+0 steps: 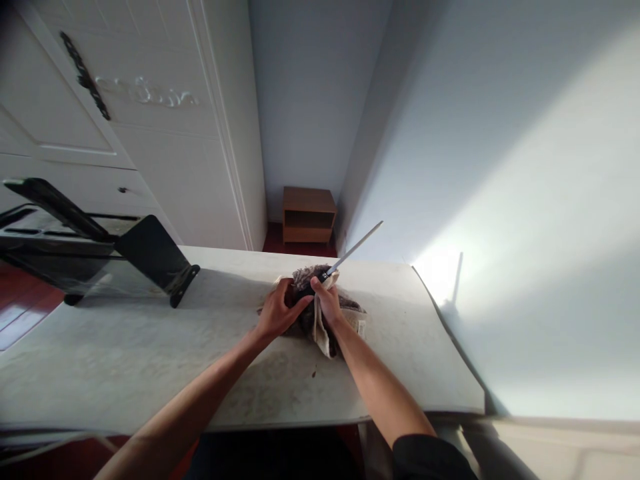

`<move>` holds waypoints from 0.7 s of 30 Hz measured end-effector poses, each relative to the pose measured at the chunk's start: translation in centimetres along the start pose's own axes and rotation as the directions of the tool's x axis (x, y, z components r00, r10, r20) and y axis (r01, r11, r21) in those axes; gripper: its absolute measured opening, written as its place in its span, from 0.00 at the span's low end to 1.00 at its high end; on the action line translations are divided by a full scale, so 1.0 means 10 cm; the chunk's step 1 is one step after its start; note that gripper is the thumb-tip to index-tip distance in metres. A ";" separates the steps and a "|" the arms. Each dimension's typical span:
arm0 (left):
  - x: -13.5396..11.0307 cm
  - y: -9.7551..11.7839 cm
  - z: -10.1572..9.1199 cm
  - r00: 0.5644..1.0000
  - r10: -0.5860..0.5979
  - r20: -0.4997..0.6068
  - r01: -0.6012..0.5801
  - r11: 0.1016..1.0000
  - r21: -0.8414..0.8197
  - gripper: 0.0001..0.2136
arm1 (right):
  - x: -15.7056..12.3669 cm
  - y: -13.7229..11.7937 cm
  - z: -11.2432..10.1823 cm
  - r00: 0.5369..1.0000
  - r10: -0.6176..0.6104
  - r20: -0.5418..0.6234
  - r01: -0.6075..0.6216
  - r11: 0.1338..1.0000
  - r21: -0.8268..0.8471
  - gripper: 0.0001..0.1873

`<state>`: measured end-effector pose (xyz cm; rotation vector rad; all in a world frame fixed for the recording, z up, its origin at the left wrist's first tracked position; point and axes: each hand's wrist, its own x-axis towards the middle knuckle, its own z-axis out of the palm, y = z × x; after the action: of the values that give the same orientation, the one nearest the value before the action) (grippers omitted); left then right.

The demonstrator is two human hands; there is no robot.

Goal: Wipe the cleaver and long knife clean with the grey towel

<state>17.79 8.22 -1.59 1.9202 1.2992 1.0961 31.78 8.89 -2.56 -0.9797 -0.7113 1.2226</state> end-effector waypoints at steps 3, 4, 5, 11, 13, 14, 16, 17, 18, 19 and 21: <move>0.02 0.00 -0.02 0.999 -0.025 0.020 0.025 1.000 -0.012 0.20 | -0.01 -0.02 0.03 1.000 0.017 0.008 -0.017 1.000 -0.001 0.24; 0.03 0.00 -0.02 0.999 -0.031 0.026 0.031 0.999 -0.023 0.20 | -0.01 -0.03 0.04 1.000 0.023 0.013 -0.023 1.000 0.007 0.24; 0.04 0.00 -0.03 0.999 -0.039 0.029 0.041 0.998 -0.041 0.19 | -0.01 -0.04 0.05 0.999 0.028 0.017 -0.028 0.999 0.015 0.24; 0.10 -0.09 -0.04 0.991 -0.094 0.095 0.115 0.961 -0.250 0.19 | -0.02 -0.07 0.06 0.996 0.067 0.052 -0.068 0.998 0.010 0.22; 0.11 -0.12 -0.04 0.990 -0.093 0.109 0.122 0.946 -0.300 0.18 | -0.02 -0.07 0.05 0.995 0.083 0.059 -0.084 0.996 0.008 0.20; 0.11 -0.13 -0.04 0.989 -0.094 0.116 0.126 0.940 -0.317 0.18 | -0.02 -0.08 0.05 0.995 0.088 0.053 -0.089 0.996 0.009 0.19; 0.12 -0.14 -0.05 0.986 -0.098 0.133 0.137 0.934 -0.329 0.18 | -0.02 -0.08 0.04 0.994 0.098 0.037 -0.099 0.995 0.012 0.18; 0.13 -0.14 -0.05 0.985 -0.102 0.141 0.144 0.934 -0.327 0.18 | -0.02 -0.07 0.04 0.994 0.106 0.032 -0.106 0.994 0.014 0.18; 0.13 -0.14 -0.05 0.984 -0.109 0.144 0.151 0.933 -0.325 0.19 | -0.02 -0.07 0.03 0.993 0.111 0.029 -0.112 0.994 0.017 0.17; 0.14 -0.14 -0.05 0.983 -0.115 0.142 0.156 0.932 -0.327 0.19 | -0.02 -0.06 0.03 0.993 0.114 0.029 -0.114 0.993 0.021 0.17; 0.15 -0.13 -0.04 0.984 -0.124 0.128 0.160 0.929 -0.332 0.19 | 0.00 -0.04 0.02 0.994 0.106 0.029 -0.106 0.994 0.029 0.16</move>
<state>17.12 10.09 -2.03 1.5785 1.0897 1.0537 31.74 8.88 -2.08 -0.9873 -0.6668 1.3380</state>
